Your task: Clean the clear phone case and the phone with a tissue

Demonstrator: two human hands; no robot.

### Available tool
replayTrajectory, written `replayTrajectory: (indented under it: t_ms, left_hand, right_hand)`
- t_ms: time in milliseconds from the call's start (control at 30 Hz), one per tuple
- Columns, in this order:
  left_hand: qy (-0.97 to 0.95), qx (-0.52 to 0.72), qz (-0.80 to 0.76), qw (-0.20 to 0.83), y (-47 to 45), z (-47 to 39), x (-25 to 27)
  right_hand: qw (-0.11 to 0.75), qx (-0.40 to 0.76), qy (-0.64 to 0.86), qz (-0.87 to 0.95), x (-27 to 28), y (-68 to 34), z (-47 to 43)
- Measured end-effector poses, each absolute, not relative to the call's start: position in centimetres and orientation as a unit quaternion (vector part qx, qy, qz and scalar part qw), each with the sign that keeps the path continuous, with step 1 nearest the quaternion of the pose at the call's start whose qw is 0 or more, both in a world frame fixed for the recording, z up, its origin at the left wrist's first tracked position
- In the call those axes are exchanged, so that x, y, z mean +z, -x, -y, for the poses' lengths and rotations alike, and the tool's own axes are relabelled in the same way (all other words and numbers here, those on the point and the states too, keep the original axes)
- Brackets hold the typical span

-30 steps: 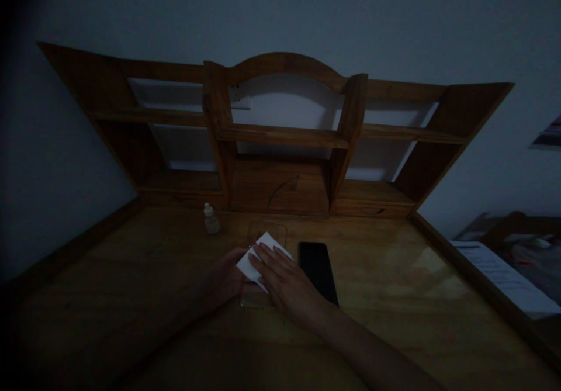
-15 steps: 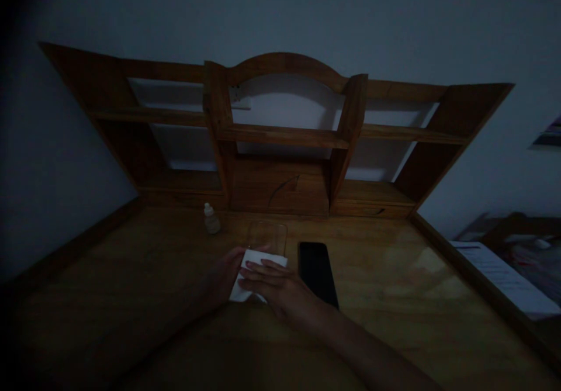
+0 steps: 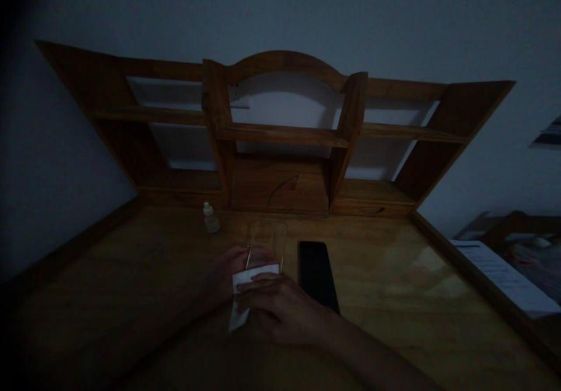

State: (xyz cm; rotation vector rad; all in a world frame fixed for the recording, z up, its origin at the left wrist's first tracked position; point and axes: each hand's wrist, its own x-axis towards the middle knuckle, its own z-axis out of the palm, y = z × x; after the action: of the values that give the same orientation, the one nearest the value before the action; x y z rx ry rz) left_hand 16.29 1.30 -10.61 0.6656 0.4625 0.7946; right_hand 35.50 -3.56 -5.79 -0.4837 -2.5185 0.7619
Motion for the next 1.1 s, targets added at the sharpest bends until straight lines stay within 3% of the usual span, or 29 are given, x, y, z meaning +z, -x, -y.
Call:
replayTrajectory:
  t_ms: [1100]
  left_hand:
    - [-0.263,0.376,-0.272,0.846,-16.6,-0.9,-9.3]
  right_hand:
    - [0.244,0.31,0.175,0.902,-6.4,-35.9,3.5]
